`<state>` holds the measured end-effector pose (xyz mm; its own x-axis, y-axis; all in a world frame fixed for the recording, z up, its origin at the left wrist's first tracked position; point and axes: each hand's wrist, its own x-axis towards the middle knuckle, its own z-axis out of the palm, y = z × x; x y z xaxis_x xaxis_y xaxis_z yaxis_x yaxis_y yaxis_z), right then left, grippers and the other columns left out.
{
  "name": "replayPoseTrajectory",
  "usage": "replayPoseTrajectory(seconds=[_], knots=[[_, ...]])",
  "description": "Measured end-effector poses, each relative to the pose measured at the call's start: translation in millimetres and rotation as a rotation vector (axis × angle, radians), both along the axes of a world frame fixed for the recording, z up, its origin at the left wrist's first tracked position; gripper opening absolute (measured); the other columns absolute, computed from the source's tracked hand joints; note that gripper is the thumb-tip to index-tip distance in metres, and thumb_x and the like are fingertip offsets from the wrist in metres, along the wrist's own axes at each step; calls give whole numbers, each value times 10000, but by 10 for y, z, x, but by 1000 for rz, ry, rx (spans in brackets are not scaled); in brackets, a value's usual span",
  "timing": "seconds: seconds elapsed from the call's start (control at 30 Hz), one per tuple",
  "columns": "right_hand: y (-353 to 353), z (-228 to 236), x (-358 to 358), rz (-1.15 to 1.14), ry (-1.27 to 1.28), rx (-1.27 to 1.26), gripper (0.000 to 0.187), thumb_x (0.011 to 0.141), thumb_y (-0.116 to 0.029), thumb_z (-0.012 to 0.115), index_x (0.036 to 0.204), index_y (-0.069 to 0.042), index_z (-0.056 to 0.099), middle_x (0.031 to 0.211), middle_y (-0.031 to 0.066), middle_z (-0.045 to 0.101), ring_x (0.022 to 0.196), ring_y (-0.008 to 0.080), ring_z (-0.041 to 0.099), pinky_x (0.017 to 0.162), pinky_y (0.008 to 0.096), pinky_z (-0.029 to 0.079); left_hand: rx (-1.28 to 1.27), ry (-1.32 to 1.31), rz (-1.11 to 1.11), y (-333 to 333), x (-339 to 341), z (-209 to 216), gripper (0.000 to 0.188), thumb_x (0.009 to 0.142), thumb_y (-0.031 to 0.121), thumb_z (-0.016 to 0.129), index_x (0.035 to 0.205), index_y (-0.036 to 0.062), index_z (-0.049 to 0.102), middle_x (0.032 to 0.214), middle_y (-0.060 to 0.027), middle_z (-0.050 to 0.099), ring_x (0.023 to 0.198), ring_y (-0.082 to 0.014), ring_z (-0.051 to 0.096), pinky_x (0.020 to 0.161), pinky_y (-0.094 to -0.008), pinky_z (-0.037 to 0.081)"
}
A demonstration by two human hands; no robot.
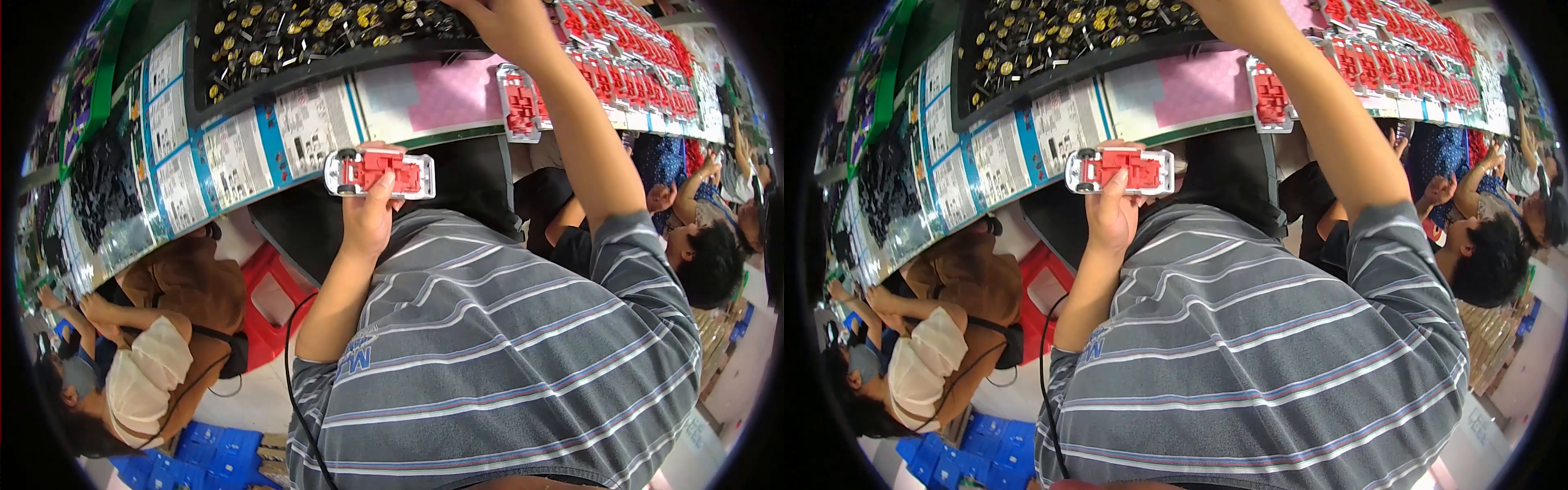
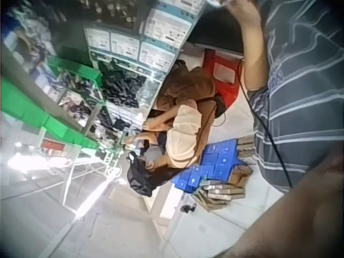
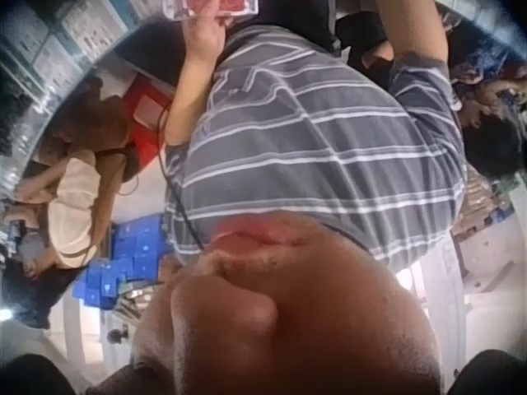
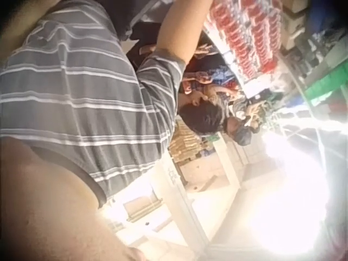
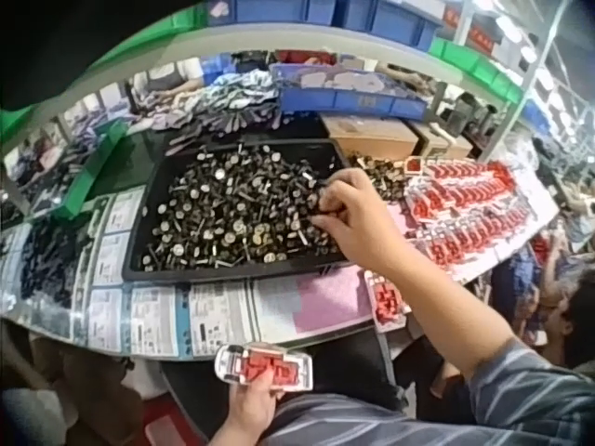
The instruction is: The person assembles small toy cars by snapping plastic parts together by hand at a workbench.
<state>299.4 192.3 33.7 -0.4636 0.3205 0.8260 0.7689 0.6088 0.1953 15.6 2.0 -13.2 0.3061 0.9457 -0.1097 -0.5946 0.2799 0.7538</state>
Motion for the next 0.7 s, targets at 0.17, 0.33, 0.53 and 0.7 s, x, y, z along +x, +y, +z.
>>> replayPoseTrajectory(seconds=[0.17,0.33,0.53,0.7], knots=[[-1497,471,-757,226,392,-1062,285,822,-117,823,947,-31,582,1217,156,626,1059,240,620,922,334,494,28,-33,107,11,-107,-2,466,951,198,621,1359,57,446,1215,-118,616,887,-125,616,619,-252,456],[-1835,269,-1019,235,516,-1137,490,707,-142,889,1101,-36,619,1116,132,657,1016,325,632,853,389,522,45,6,127,3,-50,79,491,918,190,637,1335,7,452,1227,-135,595,1063,-189,627,889,-325,535],[-1861,236,-1004,257,467,-1182,590,694,-179,891,1188,-31,603,1106,152,665,1042,359,636,884,416,522,119,-9,115,-3,-2,57,502,909,168,643,1333,-6,436,1228,-153,590,1106,-206,615,982,-360,516],[-1911,255,-1019,218,414,-1192,612,688,-179,890,1210,-32,606,1129,157,661,1052,361,636,901,427,526,104,-1,98,-72,1,76,501,903,143,629,1337,-12,431,1236,-157,587,1110,-211,611,978,-363,516]])
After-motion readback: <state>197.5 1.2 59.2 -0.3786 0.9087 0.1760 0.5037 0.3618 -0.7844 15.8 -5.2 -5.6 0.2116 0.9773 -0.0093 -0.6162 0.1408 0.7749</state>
